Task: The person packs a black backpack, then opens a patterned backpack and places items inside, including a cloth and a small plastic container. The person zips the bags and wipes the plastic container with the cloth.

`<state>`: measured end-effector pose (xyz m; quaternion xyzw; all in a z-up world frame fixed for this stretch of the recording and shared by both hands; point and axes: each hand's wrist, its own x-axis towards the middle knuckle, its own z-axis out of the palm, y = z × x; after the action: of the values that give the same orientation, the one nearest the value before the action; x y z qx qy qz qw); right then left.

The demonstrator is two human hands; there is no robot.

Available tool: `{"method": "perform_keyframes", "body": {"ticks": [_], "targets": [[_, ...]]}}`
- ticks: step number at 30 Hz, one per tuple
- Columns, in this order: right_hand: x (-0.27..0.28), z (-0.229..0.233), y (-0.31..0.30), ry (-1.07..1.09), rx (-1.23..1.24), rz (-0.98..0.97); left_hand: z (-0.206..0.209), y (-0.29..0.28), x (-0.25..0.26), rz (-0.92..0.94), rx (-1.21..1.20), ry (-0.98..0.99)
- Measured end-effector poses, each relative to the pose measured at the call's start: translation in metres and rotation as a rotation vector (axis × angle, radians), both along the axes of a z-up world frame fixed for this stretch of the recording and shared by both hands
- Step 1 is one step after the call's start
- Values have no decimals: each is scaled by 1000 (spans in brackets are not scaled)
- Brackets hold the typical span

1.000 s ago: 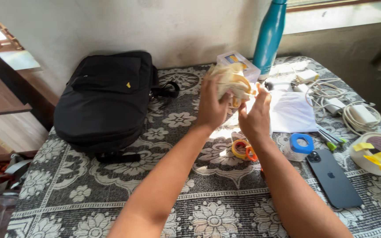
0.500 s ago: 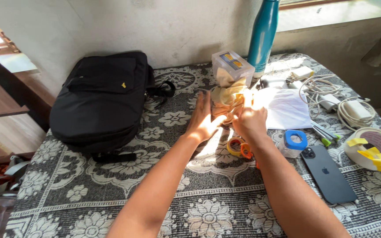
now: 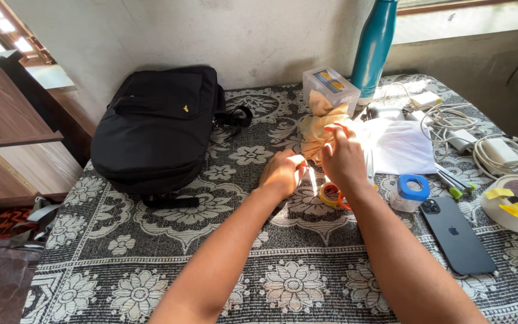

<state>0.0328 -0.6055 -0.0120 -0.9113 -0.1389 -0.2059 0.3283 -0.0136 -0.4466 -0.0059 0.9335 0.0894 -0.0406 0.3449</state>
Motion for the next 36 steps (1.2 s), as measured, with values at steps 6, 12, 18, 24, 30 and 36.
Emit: {"method": "perform_keyframes", "body": {"ticks": [6,12,18,24,30,36], "targets": [[2,-4,1,-78,32,11,4,23,14,-226,121,-607],[2,-5,1,-228,5,31,33,137,56,88,254,-1084],[2,-1,4,59,31,14,66,224,40,436,751,-907],[1,-10,10,-173,-17,43,42,248,0,364,559,-974],[-7,-9,45,-274,-27,157,20,231,-21,136,685,-466],[-31,9,104,-219,-16,268,13,200,-38,52,623,-690]]}}
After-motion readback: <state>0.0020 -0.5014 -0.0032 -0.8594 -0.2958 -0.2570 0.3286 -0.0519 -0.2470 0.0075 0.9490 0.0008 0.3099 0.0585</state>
